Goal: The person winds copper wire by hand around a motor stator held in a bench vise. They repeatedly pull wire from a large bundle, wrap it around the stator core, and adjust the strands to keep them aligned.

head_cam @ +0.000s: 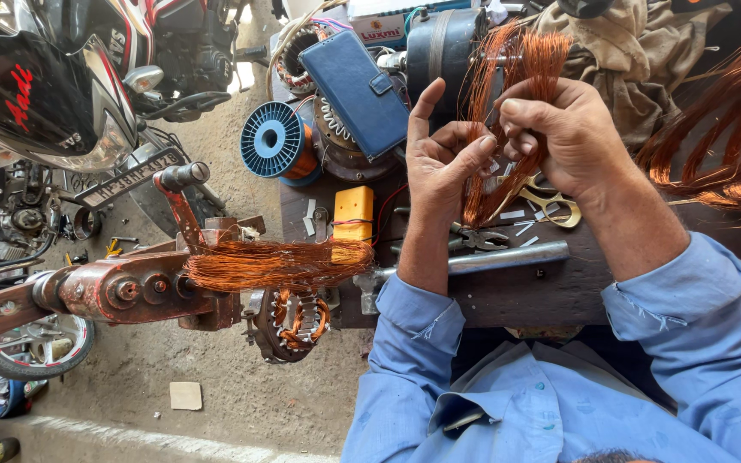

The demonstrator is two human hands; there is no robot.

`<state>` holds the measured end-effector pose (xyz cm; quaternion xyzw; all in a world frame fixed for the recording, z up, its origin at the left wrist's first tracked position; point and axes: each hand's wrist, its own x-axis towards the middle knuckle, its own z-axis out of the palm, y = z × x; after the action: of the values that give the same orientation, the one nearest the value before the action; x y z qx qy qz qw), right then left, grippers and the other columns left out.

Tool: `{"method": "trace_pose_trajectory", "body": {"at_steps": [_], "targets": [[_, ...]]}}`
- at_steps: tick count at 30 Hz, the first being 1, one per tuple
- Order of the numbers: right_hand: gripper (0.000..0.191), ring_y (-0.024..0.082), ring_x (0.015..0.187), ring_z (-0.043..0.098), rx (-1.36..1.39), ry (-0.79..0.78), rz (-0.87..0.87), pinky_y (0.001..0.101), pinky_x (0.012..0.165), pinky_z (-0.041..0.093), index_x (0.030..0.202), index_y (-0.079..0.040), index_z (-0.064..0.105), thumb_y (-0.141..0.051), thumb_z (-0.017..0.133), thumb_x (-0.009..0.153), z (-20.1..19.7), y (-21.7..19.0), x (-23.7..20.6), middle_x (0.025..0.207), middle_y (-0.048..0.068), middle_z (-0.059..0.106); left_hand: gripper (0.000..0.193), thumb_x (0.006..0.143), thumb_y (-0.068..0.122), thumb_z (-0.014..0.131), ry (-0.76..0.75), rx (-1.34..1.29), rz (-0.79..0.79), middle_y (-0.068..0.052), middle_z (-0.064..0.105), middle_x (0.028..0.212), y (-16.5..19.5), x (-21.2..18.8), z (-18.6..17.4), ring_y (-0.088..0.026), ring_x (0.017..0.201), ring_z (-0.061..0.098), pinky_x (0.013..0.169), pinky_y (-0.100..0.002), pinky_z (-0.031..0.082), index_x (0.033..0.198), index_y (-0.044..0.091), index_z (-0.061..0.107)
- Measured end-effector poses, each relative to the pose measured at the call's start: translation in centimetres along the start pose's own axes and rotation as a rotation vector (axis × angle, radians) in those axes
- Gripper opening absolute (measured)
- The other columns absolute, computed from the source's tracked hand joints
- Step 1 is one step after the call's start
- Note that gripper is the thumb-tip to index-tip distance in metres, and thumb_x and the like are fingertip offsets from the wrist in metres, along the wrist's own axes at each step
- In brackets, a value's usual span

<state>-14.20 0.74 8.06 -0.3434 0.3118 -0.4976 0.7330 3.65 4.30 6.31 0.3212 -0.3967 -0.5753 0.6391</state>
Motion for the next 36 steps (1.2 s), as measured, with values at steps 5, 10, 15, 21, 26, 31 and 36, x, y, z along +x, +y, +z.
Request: {"method": "trace_pose_trajectory", "body": {"at_steps": [5,10,15,21,26,31,36], "targets": [[0.006,0.017,0.076,0.068,0.108,0.011,-0.019,0.0337,0.076,0.061,0.103,0.001,0.063,-0.001,0.06,0.098,0.4,-0.1,0.2,0.092,0.012,0.069,0.094,0.088,0.003,0.083,0.002,-0.048,0.006,-0.011,0.073,0.097,0.1,-0.1,-0.1,-0.013,0.08,0.071,0.065,-0.025,0.06,0.163,0.005,0.026],[0.016,0.013,0.061,0.059,0.113,0.034,0.026,0.0309,0.066,0.058,0.11,0.002,0.067,-0.004,0.059,0.098,0.8,-1.0,-0.3,0.084,0.01,0.067,0.093,0.088,0.003,0.082,0.013,-0.011,-0.002,-0.012,0.073,0.097,0.1,0.0,-0.1,-0.013,0.079,0.071,0.064,-0.024,0.058,0.163,0.005,0.026],[0.017,0.007,0.058,0.051,0.062,0.088,0.03,0.0261,0.06,0.052,0.114,0.001,0.071,-0.011,0.07,0.103,1.2,-1.1,-0.3,0.079,0.004,0.065,0.093,0.088,0.006,0.083,0.018,0.025,-0.007,-0.011,0.074,0.097,0.2,-0.2,0.0,-0.013,0.082,0.072,0.063,-0.024,0.059,0.163,0.005,0.028],[0.013,0.008,0.057,0.052,0.103,0.117,-0.004,0.028,0.059,0.052,0.107,-0.001,0.073,-0.009,0.077,0.098,0.8,-0.5,0.0,0.077,0.003,0.064,0.093,0.088,0.004,0.083,-0.02,0.046,-0.005,-0.011,0.075,0.099,0.1,-0.3,0.4,-0.014,0.087,0.073,0.069,-0.026,0.061,0.164,0.006,0.029],[0.007,0.01,0.059,0.052,0.126,0.086,-0.017,0.0309,0.062,0.052,0.101,-0.002,0.069,-0.004,0.074,0.097,0.3,-0.2,0.2,0.08,0.006,0.063,0.093,0.089,0.003,0.083,-0.024,0.047,-0.008,-0.012,0.074,0.099,0.2,-0.3,0.5,-0.013,0.086,0.073,0.069,-0.025,0.06,0.164,0.005,0.029],[0.004,0.016,0.068,0.056,0.158,0.069,-0.026,0.0359,0.073,0.056,0.099,-0.002,0.063,-0.003,0.059,0.098,0.1,-0.4,0.2,0.087,0.011,0.064,0.093,0.087,0.003,0.082,-0.017,0.036,-0.012,-0.012,0.074,0.098,0.2,-0.1,0.4,-0.012,0.082,0.072,0.063,-0.024,0.059,0.163,0.006,0.029],[0.011,0.024,0.083,0.066,0.135,0.11,-0.05,0.0387,0.082,0.059,0.098,-0.002,0.061,-0.004,0.051,0.095,0.6,-0.7,0.1,0.092,0.014,0.069,0.087,0.091,0.002,0.078,0.017,-0.046,-0.031,-0.012,0.073,0.096,0.0,0.2,0.1,-0.014,0.083,0.073,0.063,-0.024,0.058,0.162,0.005,0.028]]}}
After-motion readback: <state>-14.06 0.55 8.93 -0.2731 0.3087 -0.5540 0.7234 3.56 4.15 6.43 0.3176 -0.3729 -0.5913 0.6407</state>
